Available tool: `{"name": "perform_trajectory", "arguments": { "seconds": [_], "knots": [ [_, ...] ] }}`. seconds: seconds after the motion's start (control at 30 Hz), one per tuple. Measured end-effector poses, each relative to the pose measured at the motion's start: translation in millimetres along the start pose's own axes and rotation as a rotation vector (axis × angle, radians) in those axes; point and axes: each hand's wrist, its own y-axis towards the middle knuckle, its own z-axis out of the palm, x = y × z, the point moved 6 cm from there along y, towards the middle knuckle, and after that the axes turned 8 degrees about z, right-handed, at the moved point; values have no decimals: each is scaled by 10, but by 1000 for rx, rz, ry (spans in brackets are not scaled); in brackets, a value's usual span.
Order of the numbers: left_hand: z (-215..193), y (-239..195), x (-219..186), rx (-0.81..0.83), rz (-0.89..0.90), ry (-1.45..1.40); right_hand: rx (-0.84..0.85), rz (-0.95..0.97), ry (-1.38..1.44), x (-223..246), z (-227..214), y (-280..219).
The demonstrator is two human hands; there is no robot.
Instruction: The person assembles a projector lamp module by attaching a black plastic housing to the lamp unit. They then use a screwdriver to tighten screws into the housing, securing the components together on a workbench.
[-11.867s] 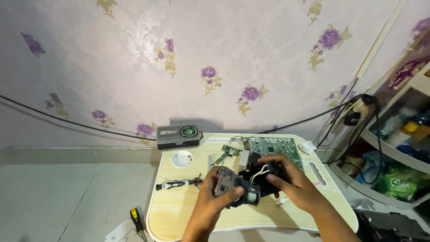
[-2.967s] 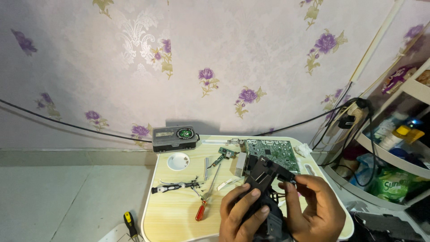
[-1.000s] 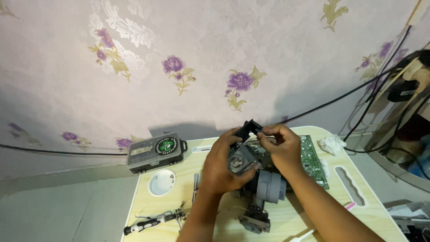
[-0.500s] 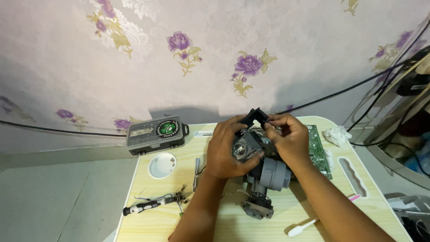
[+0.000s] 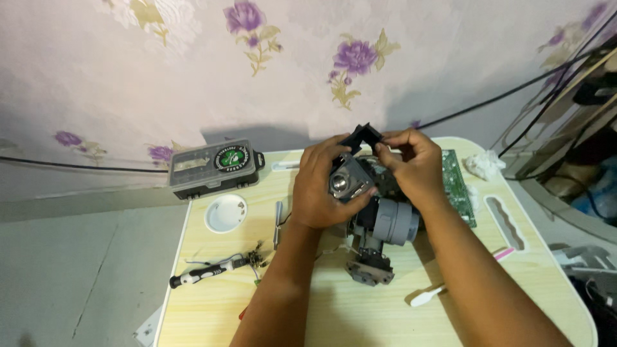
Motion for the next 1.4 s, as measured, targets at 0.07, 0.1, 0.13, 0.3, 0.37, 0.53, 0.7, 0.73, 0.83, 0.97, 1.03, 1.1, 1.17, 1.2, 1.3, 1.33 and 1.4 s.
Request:
{"name": "perform_trajectory", "arguments": {
  "seconds": [0.07, 0.1, 0.13, 0.3, 0.37, 0.53, 0.7, 0.73, 0.83, 0.97, 1.03, 1.1, 1.17, 1.2, 1.3, 1.33, 1.4],
  "knots": [
    [12, -36, 12, -4, -6, -5, 1, -10, -15, 97, 9, -88],
    [16, -17, 26, -26, 8, -4, 9, -45, -32, 182, 17, -82],
    [14, -37, 25, -21, 1, -6, 8, -37, -32, 105, -12, -96],
    [36, -34, 34, -23, -10, -25, 14, -11, 10, 47, -30, -42],
    [33, -41, 16, -14, -17, -33, 11, -15, 3, 11, -27, -50],
    [38, -31, 40, 2, -4, -17, -10, -25, 11, 11, -50, -31],
    [61, -41, 45, 35, -10, -16, -50, -91, -46, 18, -48, -65],
    [57, -37, 23, 33, -5, -16, -51, -96, -46, 28, -52, -65],
    [38, -2, -24, 31, 1, -26, -68, -167, -123, 169, -40, -67],
    [37, 8, -42, 51, 19, -31, -100, -272, -280, 301, -29, -85],
    [41, 3, -17, 49, 14, -37, -112, -280, -328, 254, -24, -91],
    [50, 2, -10, 47, 12, -65, -101, -192, -273, 188, -15, -107],
    [43, 3, -9, 52, 4, -70, -111, -191, -262, 195, -26, -113],
    [36, 6, -5, 54, -2, -74, -120, -192, -252, 202, -31, -114],
    [48, 4, 8, 34, 27, -57, -132, -196, -254, 226, -29, -131],
    [42, 12, 4, 31, 29, -55, -130, -199, -253, 225, -19, -129],
    [36, 11, -7, 18, 14, -67, -142, -186, -262, 209, -22, -132]
  ]
}}
